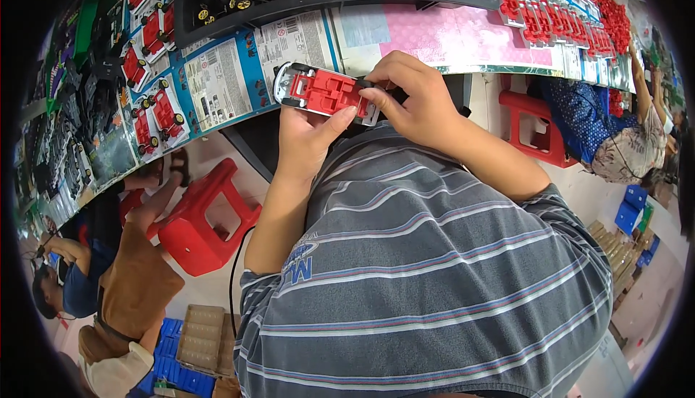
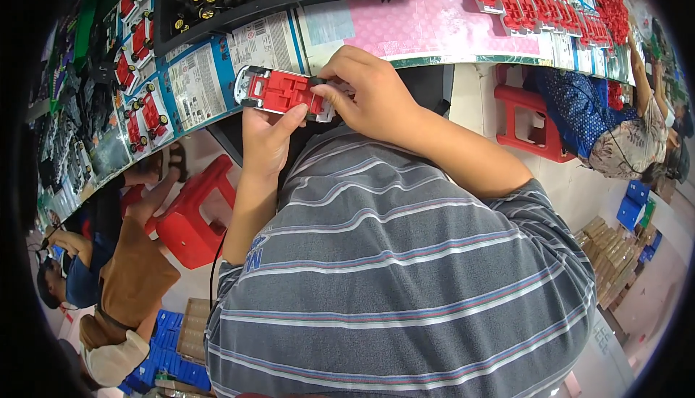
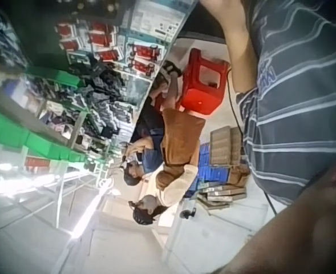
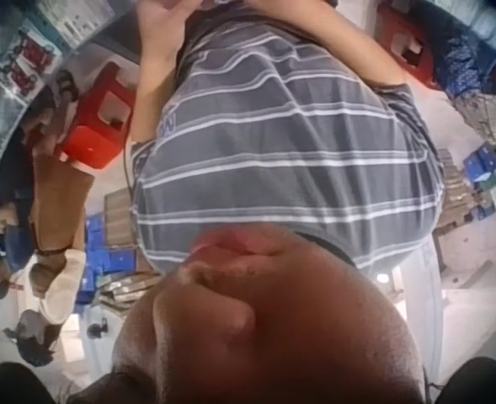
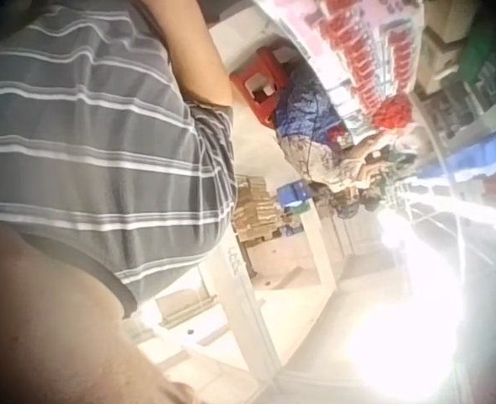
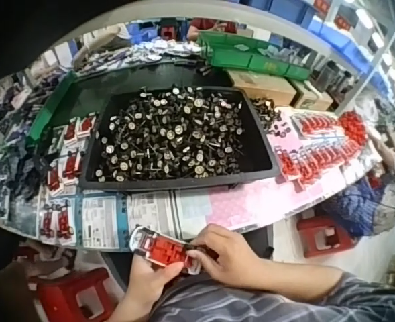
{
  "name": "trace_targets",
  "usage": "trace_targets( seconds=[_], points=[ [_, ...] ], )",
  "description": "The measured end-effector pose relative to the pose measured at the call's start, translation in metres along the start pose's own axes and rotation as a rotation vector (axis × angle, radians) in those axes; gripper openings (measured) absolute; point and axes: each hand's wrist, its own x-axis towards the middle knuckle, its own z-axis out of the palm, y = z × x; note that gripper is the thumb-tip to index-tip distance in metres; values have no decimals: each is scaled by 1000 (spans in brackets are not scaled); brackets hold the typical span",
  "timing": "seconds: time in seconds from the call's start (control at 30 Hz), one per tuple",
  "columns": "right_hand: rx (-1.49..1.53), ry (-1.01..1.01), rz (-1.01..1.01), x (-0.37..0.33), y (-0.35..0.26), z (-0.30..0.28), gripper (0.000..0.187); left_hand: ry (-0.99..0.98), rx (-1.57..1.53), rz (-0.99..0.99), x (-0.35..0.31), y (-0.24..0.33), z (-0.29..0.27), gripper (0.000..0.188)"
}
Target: The person assembles toy cars by taking wheel axles from a tray, fitting them onto toy car chassis by hand, and placing the assembled cars on the table.
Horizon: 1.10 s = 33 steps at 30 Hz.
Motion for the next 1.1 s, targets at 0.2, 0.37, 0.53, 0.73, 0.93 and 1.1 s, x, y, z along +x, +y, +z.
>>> trace_targets(
  seconds=[0.2, 0.37, 0.53, 0.73, 0.93, 1.1],
  points=[
    [-13, -27, -21, 1, 8, -1, 17, 5, -16, -21, 0, -5, -4, 42],
    [83, -44, 33, 6, 10, -5, 21, 45, -25, 10, 3, -1, -9, 40],
    [-238, 64, -115, 20, 52, -7, 18, 28, 31, 58, -1, 7, -23, 42],
    [-436, 130, -228, 21, 90, 2, 11, 231, -84, 103, -13, 31, -51, 34],
    [-452, 131, -218, 22, 90, 2, 12, 507, 111, 278, -26, 82, -127, 39],
    [-472, 114, -205, 24, 87, 3, 13, 645, 228, 332, -31, 132, -207, 32]
  ],
)
